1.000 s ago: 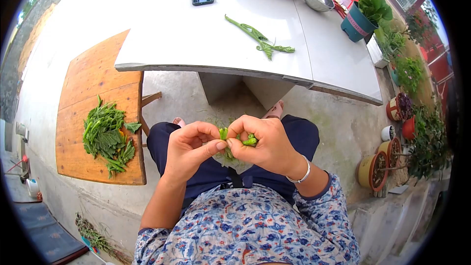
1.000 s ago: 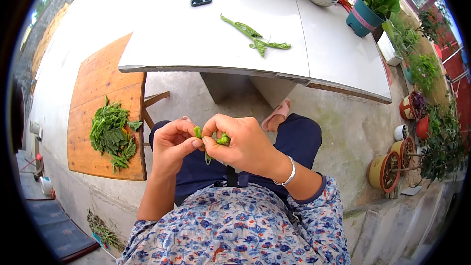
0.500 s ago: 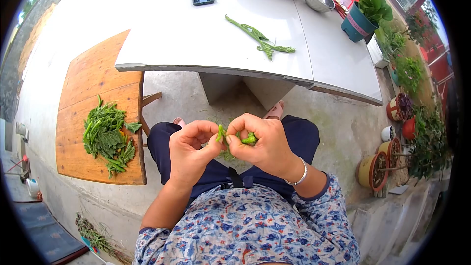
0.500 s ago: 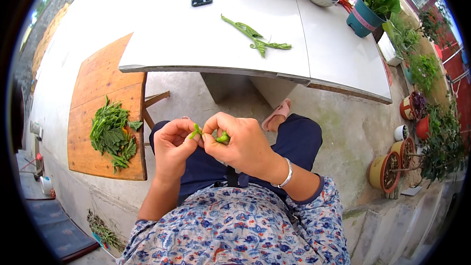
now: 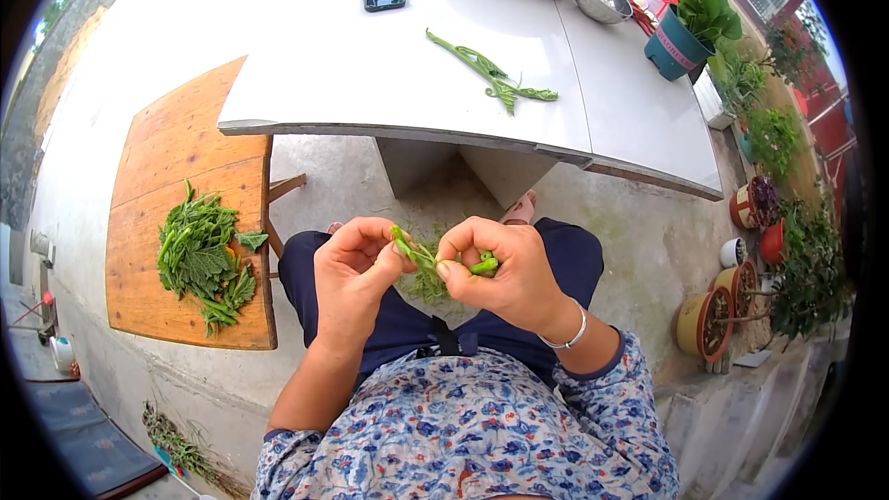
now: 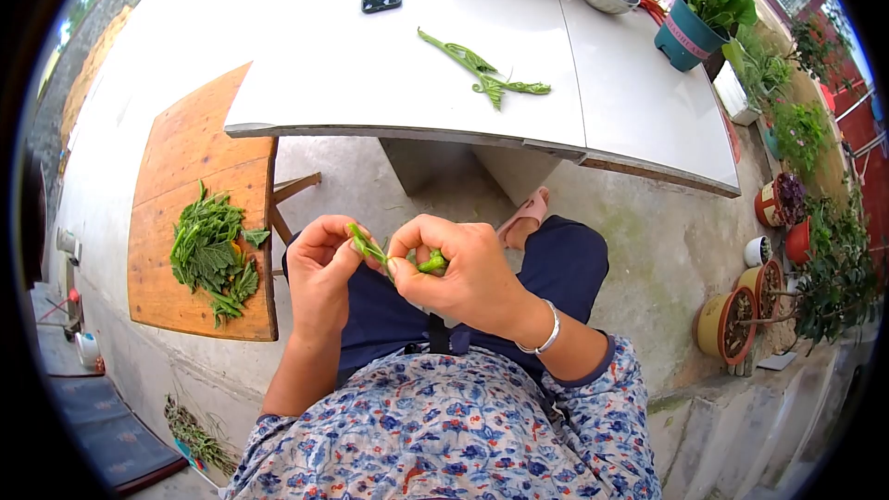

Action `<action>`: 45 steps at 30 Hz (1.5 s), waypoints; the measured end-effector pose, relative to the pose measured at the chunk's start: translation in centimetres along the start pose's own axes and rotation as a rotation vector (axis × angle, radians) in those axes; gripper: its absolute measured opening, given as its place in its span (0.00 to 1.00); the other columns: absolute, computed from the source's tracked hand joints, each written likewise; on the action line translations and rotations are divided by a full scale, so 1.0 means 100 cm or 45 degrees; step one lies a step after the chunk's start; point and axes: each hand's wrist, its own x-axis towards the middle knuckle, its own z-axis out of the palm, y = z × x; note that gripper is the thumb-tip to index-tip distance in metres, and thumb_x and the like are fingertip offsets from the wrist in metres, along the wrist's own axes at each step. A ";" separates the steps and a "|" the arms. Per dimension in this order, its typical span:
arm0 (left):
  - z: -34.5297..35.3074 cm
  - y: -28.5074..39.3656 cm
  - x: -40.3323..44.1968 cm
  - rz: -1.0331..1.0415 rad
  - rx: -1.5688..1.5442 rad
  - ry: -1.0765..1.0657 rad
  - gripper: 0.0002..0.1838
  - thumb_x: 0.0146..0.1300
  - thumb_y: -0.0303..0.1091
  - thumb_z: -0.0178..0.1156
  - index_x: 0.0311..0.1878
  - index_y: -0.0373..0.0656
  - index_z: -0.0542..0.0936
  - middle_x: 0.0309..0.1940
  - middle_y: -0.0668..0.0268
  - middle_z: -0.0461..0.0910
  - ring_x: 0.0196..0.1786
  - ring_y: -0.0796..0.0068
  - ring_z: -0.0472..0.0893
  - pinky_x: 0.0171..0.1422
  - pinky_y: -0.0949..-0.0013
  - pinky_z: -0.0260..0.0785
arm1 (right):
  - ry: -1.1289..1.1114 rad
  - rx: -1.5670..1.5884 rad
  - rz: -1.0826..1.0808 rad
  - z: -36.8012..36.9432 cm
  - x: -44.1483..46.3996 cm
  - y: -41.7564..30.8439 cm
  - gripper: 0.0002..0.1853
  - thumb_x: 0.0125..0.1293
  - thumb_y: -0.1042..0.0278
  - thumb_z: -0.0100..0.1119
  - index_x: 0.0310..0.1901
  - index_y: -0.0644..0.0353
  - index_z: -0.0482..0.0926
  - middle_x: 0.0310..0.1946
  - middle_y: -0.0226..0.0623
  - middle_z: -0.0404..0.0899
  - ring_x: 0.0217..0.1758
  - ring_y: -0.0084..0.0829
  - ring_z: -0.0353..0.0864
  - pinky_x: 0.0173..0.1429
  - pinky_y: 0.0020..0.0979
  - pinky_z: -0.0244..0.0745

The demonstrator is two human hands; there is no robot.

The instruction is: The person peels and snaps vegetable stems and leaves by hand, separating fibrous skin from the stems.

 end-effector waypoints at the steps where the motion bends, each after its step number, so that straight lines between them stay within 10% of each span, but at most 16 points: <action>1: -0.001 0.000 0.000 0.006 0.008 0.006 0.04 0.60 0.19 0.57 0.39 0.33 0.78 0.32 0.65 0.81 0.33 0.81 0.80 0.39 0.78 0.73 | -0.007 0.033 0.023 -0.001 0.000 0.000 0.04 0.55 0.72 0.63 0.32 0.60 0.79 0.15 0.26 0.71 0.17 0.14 0.66 0.22 0.20 0.60; 20: -0.040 -0.003 0.024 0.136 -0.191 0.279 0.03 0.64 0.25 0.56 0.39 0.37 0.76 0.32 0.61 0.79 0.29 0.77 0.78 0.38 0.74 0.74 | 0.089 -0.127 0.087 -0.029 -0.018 0.017 0.01 0.56 0.75 0.61 0.30 0.61 0.79 0.19 0.27 0.75 0.20 0.15 0.68 0.25 0.19 0.62; 29: -0.026 -0.007 0.013 -0.067 -0.482 -0.065 0.06 0.62 0.24 0.56 0.42 0.36 0.79 0.37 0.58 0.80 0.35 0.73 0.80 0.43 0.70 0.74 | 0.009 -0.657 -0.037 -0.028 -0.015 0.024 0.05 0.57 0.69 0.63 0.31 0.60 0.81 0.23 0.35 0.80 0.19 0.26 0.75 0.23 0.26 0.66; 45: -0.013 -0.010 0.001 -0.025 -0.260 -0.143 0.07 0.59 0.19 0.61 0.41 0.33 0.82 0.36 0.61 0.81 0.38 0.75 0.80 0.44 0.74 0.72 | 0.090 -0.330 -0.136 0.012 0.017 -0.005 0.06 0.56 0.67 0.65 0.31 0.61 0.81 0.23 0.38 0.80 0.23 0.33 0.79 0.29 0.29 0.72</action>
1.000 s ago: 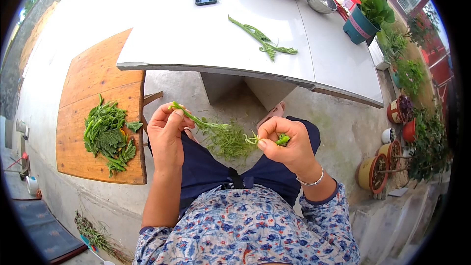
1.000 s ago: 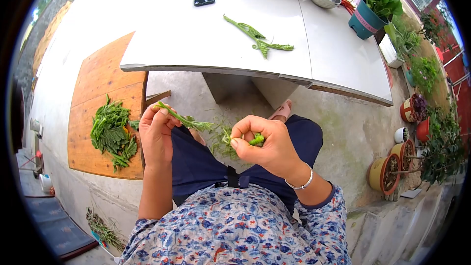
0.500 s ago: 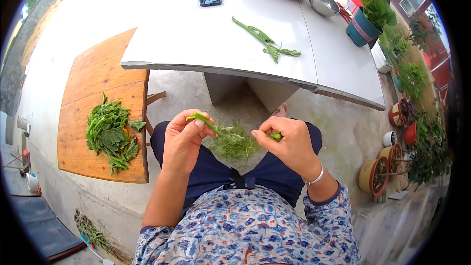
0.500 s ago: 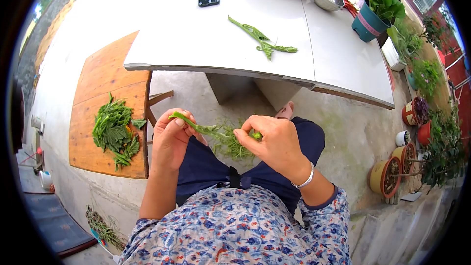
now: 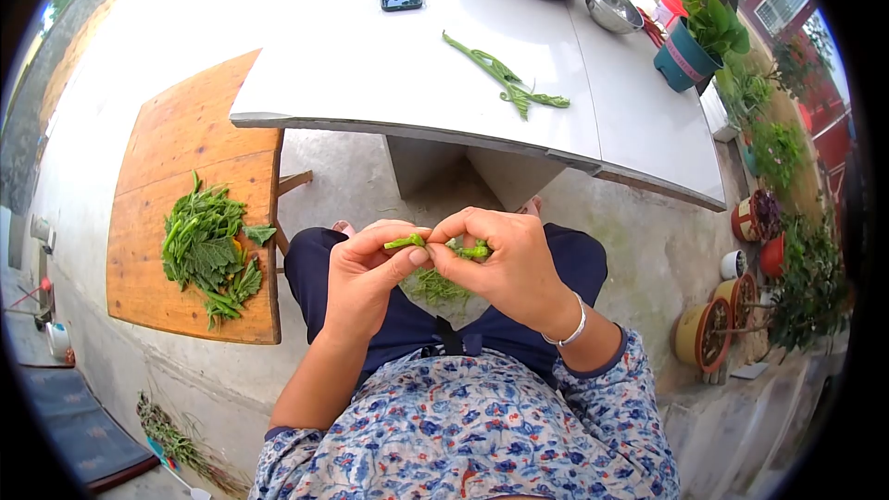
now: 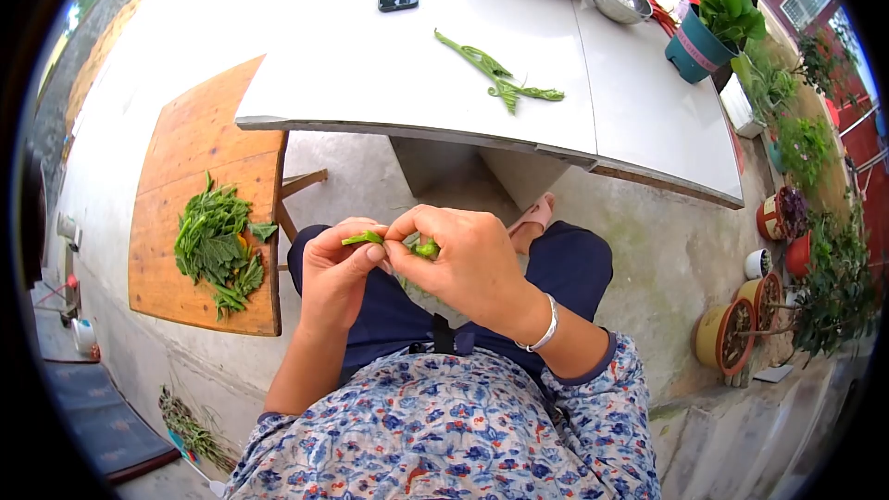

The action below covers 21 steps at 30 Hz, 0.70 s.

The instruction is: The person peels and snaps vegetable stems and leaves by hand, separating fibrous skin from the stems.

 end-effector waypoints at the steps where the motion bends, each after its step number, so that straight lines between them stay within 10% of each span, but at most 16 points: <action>1: -0.001 -0.001 0.000 0.064 0.087 0.003 0.07 0.57 0.18 0.63 0.40 0.33 0.83 0.36 0.61 0.81 0.38 0.76 0.79 0.44 0.75 0.72 | -0.019 0.014 0.011 -0.001 0.000 -0.002 0.06 0.55 0.68 0.65 0.30 0.61 0.81 0.23 0.38 0.80 0.23 0.34 0.79 0.28 0.29 0.72; 21: 0.000 -0.001 0.000 0.111 0.201 -0.062 0.08 0.53 0.17 0.66 0.37 0.34 0.84 0.32 0.64 0.79 0.36 0.78 0.79 0.39 0.78 0.71 | -0.121 0.111 -0.018 -0.009 -0.006 0.001 0.05 0.57 0.70 0.63 0.32 0.62 0.79 0.22 0.38 0.79 0.20 0.32 0.78 0.26 0.28 0.70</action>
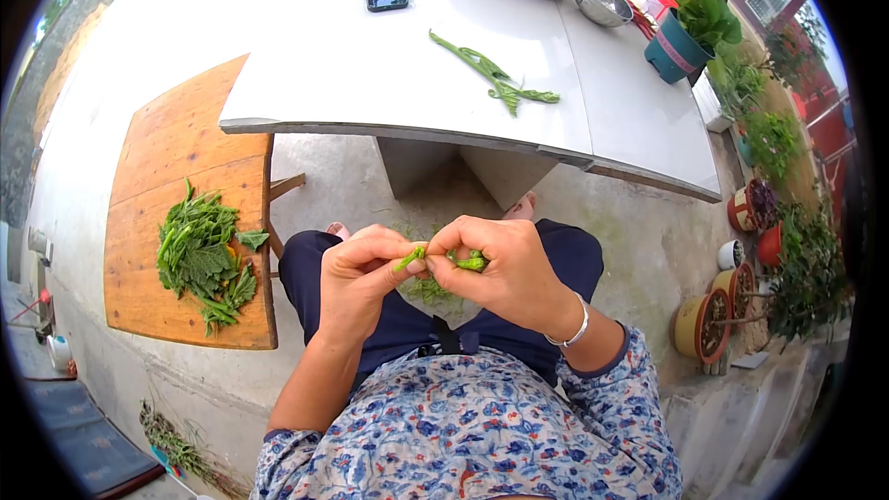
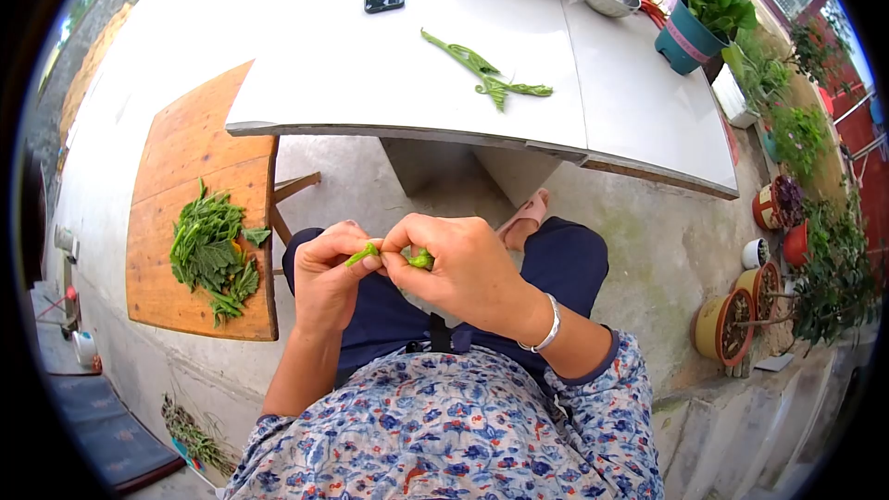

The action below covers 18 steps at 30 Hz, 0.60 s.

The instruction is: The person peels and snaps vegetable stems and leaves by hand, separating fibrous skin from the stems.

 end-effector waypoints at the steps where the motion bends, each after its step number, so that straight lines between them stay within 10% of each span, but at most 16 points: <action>1: 0.000 0.000 0.000 0.014 0.009 -0.006 0.08 0.53 0.16 0.65 0.37 0.34 0.84 0.32 0.64 0.79 0.36 0.78 0.79 0.39 0.78 0.71 | 0.011 -0.002 -0.009 0.001 0.000 0.000 0.05 0.56 0.70 0.63 0.32 0.61 0.79 0.22 0.38 0.79 0.20 0.32 0.78 0.26 0.28 0.70; 18: 0.005 0.002 -0.001 -0.173 -0.227 0.038 0.08 0.60 0.19 0.60 0.43 0.30 0.81 0.38 0.59 0.81 0.36 0.74 0.81 0.45 0.73 0.74 | 0.100 0.166 0.141 0.005 0.003 0.003 0.06 0.59 0.72 0.63 0.35 0.64 0.82 0.17 0.26 0.73 0.21 0.12 0.68 0.24 0.18 0.62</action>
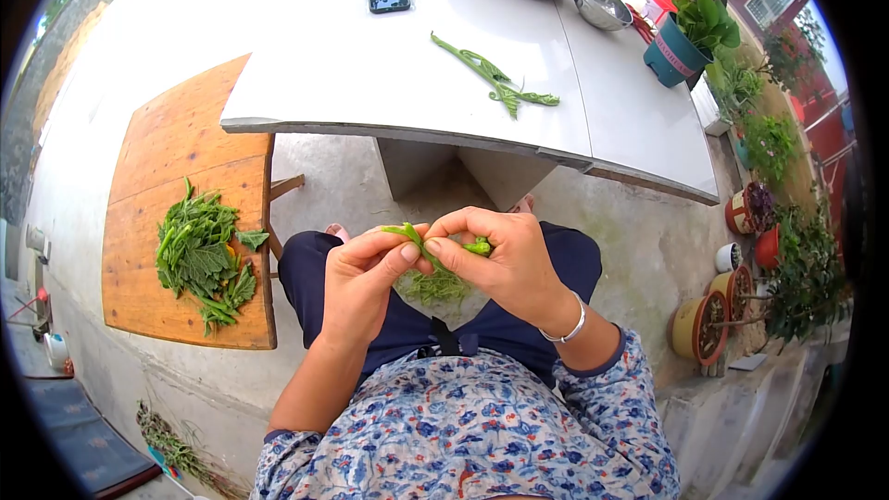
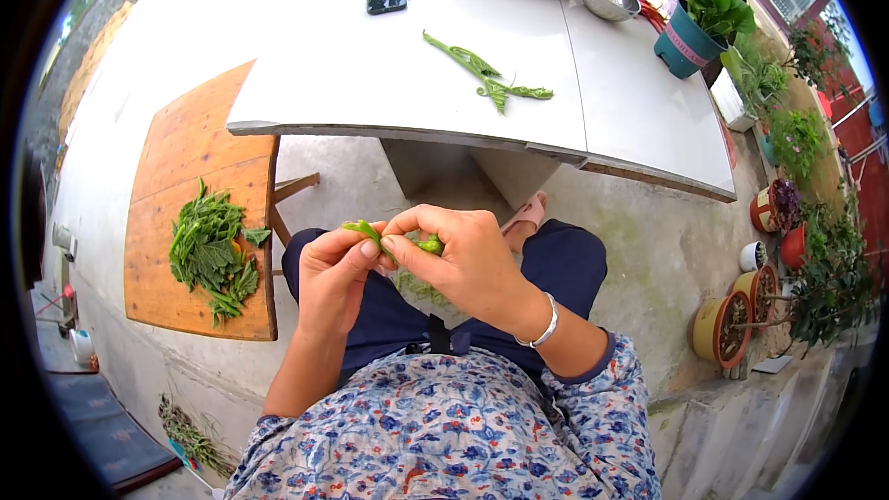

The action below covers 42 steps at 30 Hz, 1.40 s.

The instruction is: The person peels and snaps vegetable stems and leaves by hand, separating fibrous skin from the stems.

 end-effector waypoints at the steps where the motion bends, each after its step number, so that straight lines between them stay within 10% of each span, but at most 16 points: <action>1: 0.000 -0.001 0.000 0.072 0.127 0.028 0.08 0.60 0.19 0.60 0.43 0.30 0.81 0.38 0.59 0.81 0.36 0.74 0.81 0.44 0.74 0.74 | 0.007 -0.036 -0.038 0.000 0.000 0.000 0.06 0.59 0.71 0.64 0.36 0.64 0.82 0.17 0.27 0.74 0.21 0.12 0.69 0.24 0.18 0.63; 5: 0.007 0.000 -0.004 0.286 0.454 0.069 0.08 0.59 0.18 0.61 0.42 0.31 0.82 0.38 0.59 0.81 0.37 0.76 0.81 0.41 0.76 0.74 | 0.019 -0.203 -0.174 0.000 -0.002 0.004 0.08 0.59 0.68 0.62 0.36 0.62 0.82 0.24 0.38 0.82 0.22 0.31 0.79 0.27 0.27 0.72; 18: 0.017 -0.004 -0.008 0.497 0.764 0.224 0.08 0.55 0.18 0.64 0.39 0.33 0.83 0.34 0.64 0.81 0.33 0.84 0.77 0.35 0.83 0.66 | 0.123 -0.302 -0.217 0.011 -0.006 0.002 0.06 0.55 0.70 0.63 0.32 0.60 0.76 0.22 0.38 0.79 0.22 0.35 0.80 0.27 0.29 0.72; 21: 0.011 -0.008 -0.008 0.351 0.535 0.207 0.06 0.57 0.18 0.62 0.39 0.31 0.83 0.34 0.64 0.81 0.32 0.83 0.77 0.36 0.82 0.67 | 0.147 -0.254 -0.150 0.012 -0.005 0.004 0.06 0.55 0.71 0.63 0.31 0.61 0.77 0.22 0.38 0.79 0.21 0.32 0.79 0.26 0.28 0.72; 23: 0.010 -0.009 -0.007 0.198 0.334 0.207 0.05 0.58 0.18 0.61 0.38 0.30 0.82 0.34 0.64 0.81 0.32 0.81 0.78 0.37 0.81 0.68 | 0.160 -0.031 -0.069 0.013 -0.004 0.012 0.03 0.55 0.75 0.61 0.30 0.63 0.78 0.19 0.27 0.72 0.22 0.14 0.70 0.25 0.20 0.64; 35: 0.008 -0.007 -0.003 -0.062 -0.248 0.182 0.06 0.62 0.21 0.57 0.39 0.33 0.81 0.38 0.57 0.83 0.32 0.70 0.82 0.39 0.69 0.76 | -0.115 0.436 0.290 -0.003 -0.001 -0.003 0.05 0.62 0.72 0.58 0.31 0.63 0.79 0.19 0.21 0.70 0.24 0.10 0.64 0.26 0.16 0.55; 42: 0.009 -0.004 -0.004 -0.012 -0.118 0.165 0.08 0.60 0.19 0.59 0.42 0.33 0.81 0.37 0.59 0.83 0.32 0.72 0.82 0.39 0.71 0.76 | 0.031 0.047 0.120 -0.002 0.001 -0.011 0.05 0.58 0.71 0.65 0.34 0.63 0.83 0.16 0.20 0.69 0.19 0.10 0.62 0.22 0.17 0.53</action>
